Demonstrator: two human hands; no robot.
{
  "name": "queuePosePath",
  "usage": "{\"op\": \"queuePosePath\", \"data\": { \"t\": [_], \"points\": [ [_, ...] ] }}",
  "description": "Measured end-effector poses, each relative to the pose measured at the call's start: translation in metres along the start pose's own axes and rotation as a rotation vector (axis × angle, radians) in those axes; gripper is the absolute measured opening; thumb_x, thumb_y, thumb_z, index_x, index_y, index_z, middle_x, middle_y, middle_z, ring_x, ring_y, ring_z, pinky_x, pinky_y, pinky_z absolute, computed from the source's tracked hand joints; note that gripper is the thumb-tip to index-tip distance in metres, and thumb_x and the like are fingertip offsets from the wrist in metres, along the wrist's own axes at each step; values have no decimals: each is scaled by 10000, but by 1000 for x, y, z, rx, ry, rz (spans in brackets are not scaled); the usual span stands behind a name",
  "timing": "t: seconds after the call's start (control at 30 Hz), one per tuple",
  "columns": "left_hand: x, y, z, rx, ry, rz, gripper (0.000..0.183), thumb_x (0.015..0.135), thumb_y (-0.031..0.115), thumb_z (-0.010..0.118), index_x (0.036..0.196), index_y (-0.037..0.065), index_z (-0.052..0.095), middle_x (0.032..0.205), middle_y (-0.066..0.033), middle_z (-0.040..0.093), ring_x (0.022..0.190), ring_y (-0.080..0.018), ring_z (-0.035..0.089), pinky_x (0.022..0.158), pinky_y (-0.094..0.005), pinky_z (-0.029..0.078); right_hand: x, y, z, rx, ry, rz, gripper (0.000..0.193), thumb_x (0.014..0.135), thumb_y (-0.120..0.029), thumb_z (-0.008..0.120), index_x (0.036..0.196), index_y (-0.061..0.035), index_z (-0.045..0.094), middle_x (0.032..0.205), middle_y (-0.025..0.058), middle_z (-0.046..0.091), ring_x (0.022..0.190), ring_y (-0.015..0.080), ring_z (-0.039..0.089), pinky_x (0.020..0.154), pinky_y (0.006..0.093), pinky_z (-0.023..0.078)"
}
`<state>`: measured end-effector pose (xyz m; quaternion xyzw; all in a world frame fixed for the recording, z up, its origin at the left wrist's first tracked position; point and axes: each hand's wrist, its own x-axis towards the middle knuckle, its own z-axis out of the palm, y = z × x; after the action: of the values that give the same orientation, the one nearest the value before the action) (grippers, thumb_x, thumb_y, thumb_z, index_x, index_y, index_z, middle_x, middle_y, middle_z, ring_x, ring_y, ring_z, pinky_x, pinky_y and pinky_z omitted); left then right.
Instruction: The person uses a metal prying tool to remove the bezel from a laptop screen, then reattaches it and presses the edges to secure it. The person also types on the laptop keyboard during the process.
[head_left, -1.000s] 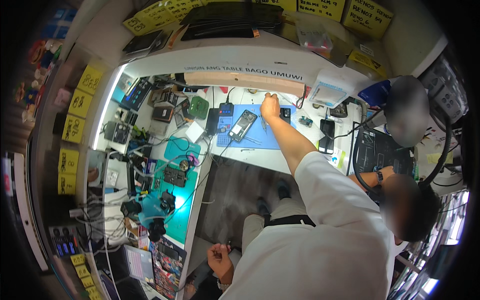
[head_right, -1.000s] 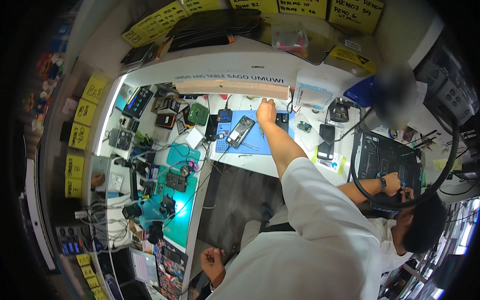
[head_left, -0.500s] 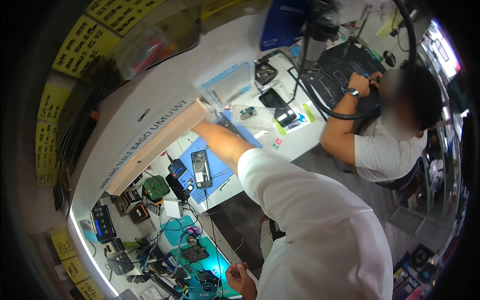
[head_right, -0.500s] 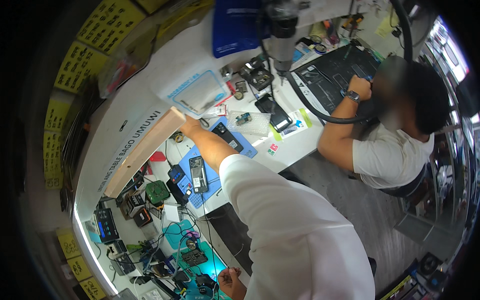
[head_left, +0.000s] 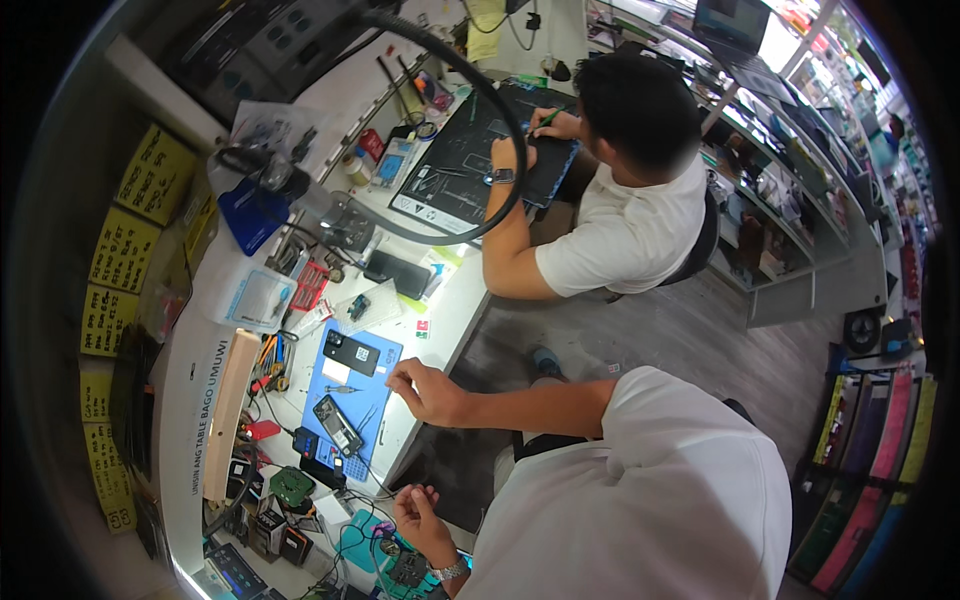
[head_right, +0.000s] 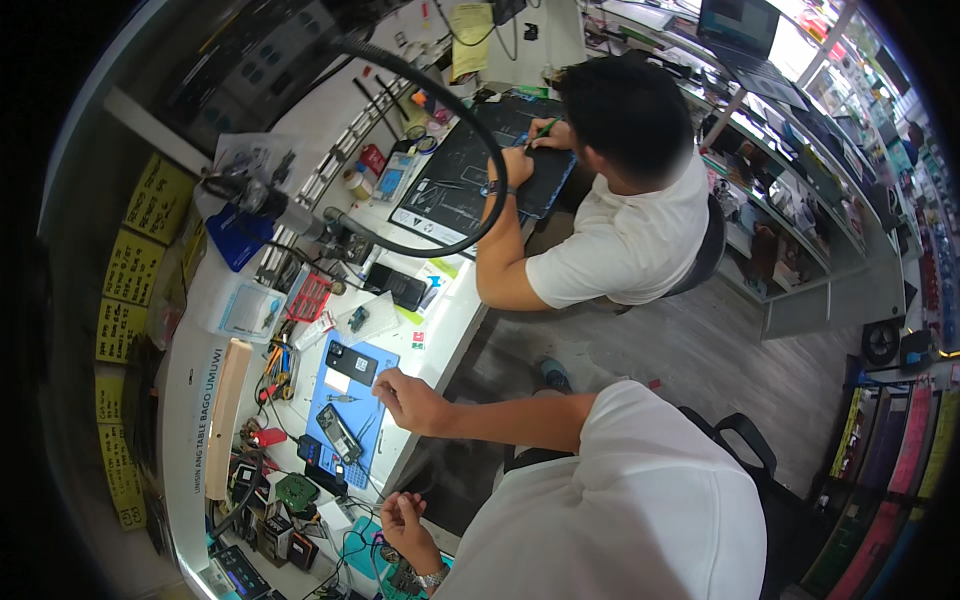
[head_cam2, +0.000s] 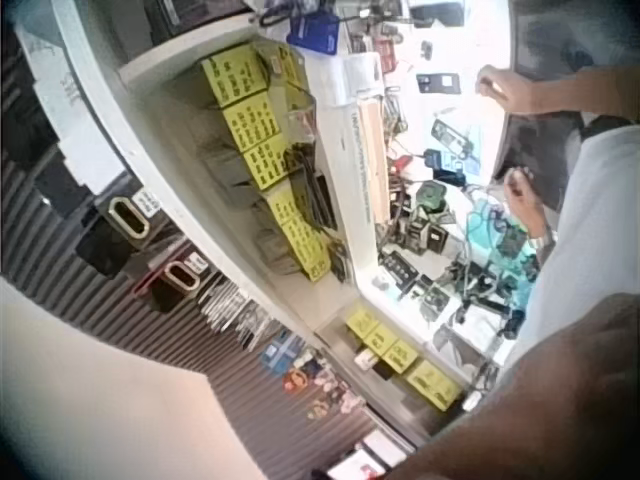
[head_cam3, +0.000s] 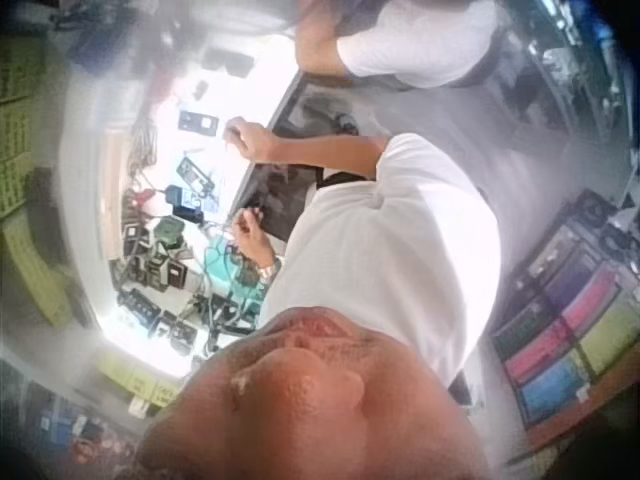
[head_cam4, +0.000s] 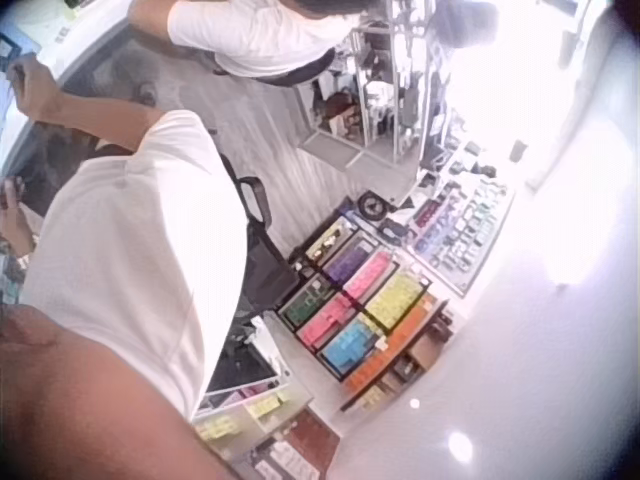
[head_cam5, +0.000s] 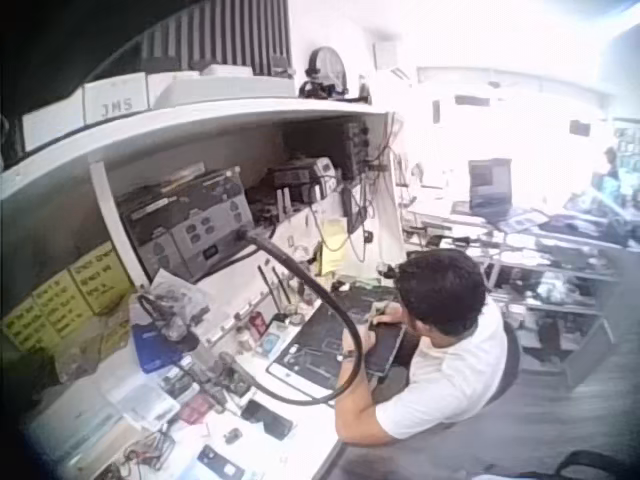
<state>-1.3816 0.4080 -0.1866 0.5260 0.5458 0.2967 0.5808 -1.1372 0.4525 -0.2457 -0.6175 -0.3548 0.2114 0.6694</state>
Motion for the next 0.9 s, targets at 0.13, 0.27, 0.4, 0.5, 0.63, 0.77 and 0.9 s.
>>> {"op": "queuePosePath", "data": {
  "t": [0.13,0.27,0.4,0.5,0.63,0.77,0.9],
  "points": [
    [5,14,58,91,-264,146,392,1061,174,721,1378,-20,596,1203,-117,721,1059,-205,724,883,-325,616,-65,-44,-91,58,38,-19,200,1107,-116,609,1226,6,503,984,191,741,852,285,772,749,370,601],
    [-16,26,144,223,-534,326,495,1039,200,758,1449,-22,590,1244,-149,736,1098,-215,725,887,-325,594,-103,-71,-175,155,158,112,217,1118,-124,596,1238,7,471,977,141,741,825,181,737,743,323,594],
    [-62,41,246,351,-793,245,315,1041,175,748,1289,-15,714,1105,-126,793,983,-162,745,840,-286,581,-137,-84,-287,202,338,94,195,1130,-110,564,1269,-28,453,1014,136,745,808,118,705,735,259,579],
    [-115,51,321,425,-999,274,210,1054,152,722,1175,-14,765,973,-84,803,873,-117,735,783,-265,573,-173,-99,-377,196,508,48,209,1125,-85,565,1286,-20,448,1004,138,746,788,126,704,729,262,580],
    [-190,67,433,394,-1285,189,206,1079,173,697,1135,-16,755,895,-35,773,817,-67,701,719,-241,552,-221,-128,-494,81,789,-37,282,1112,-39,563,1362,-4,437,1089,165,728,846,140,705,772,265,578],
    [-261,72,530,362,-1489,59,246,1099,217,673,1150,-14,742,886,-22,766,798,-54,693,707,-236,559,-257,-147,-590,-323,959,-204,249,1067,51,584,1310,0,603,1253,186,632,919,165,693,829,283,571],
    [-305,70,603,270,-1739,-114,297,1109,300,655,1056,17,731,839,-21,751,747,-64,674,689,-240,533,-283,-155,-659,-885,932,-216,329,966,155,619,1210,-28,743,1294,165,552,917,218,701,833,323,576]
  ]
}}
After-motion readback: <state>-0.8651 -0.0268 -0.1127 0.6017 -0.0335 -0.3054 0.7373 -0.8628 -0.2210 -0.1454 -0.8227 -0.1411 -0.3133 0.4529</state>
